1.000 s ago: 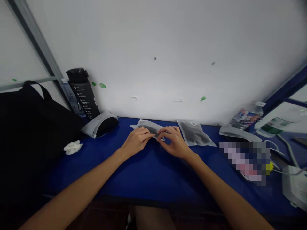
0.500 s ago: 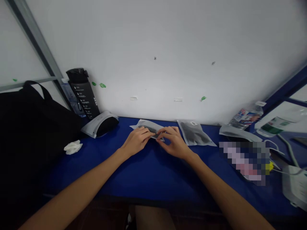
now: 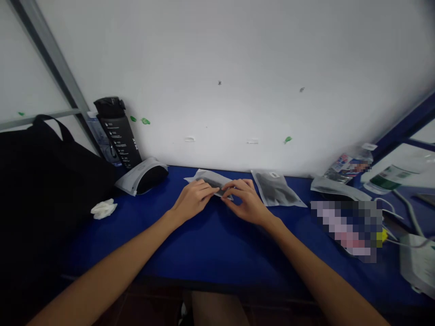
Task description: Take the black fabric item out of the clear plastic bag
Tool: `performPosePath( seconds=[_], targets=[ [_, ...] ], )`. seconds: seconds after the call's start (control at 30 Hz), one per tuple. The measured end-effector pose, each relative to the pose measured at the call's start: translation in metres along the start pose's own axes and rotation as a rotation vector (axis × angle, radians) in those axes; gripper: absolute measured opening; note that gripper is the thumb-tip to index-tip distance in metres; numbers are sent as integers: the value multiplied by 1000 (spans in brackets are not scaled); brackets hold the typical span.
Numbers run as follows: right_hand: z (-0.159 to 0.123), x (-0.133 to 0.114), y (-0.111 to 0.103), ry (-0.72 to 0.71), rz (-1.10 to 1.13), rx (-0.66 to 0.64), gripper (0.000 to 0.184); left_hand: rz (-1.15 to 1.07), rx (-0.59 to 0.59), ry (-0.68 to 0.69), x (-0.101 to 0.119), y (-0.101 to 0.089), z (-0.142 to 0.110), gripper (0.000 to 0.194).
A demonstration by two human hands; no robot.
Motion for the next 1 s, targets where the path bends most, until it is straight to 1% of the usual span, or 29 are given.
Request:
performPosePath(
  seconds=[0.37, 0.57, 0.73, 0.9, 1.0],
  targets=[
    [-1, 0, 0, -1, 9, -3, 8, 15, 9, 24, -1, 0, -1, 24],
    [0, -1, 0, 4, 4, -18, 8, 13, 5, 18, -2, 1, -1, 20],
    [0, -1, 0, -1, -5, -18, 7, 4, -19, 10, -2, 1, -1, 19],
    [0, 1, -2, 17, -18, -7, 5, 73, -9, -3, -3, 0, -1, 19],
    [1, 2, -4, 27, -30, 0, 10, 132, 19, -16, -3, -2, -1, 21]
  ],
)
Point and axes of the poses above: each hand's wrist, its own z-axis towards the middle knuckle, its own y-axis out of the palm, x = y × z, the point moved 4 cm from there along z, towards the middle knuckle, and after that the axes turned 14 degrees about -z, right-handed, at the moved point
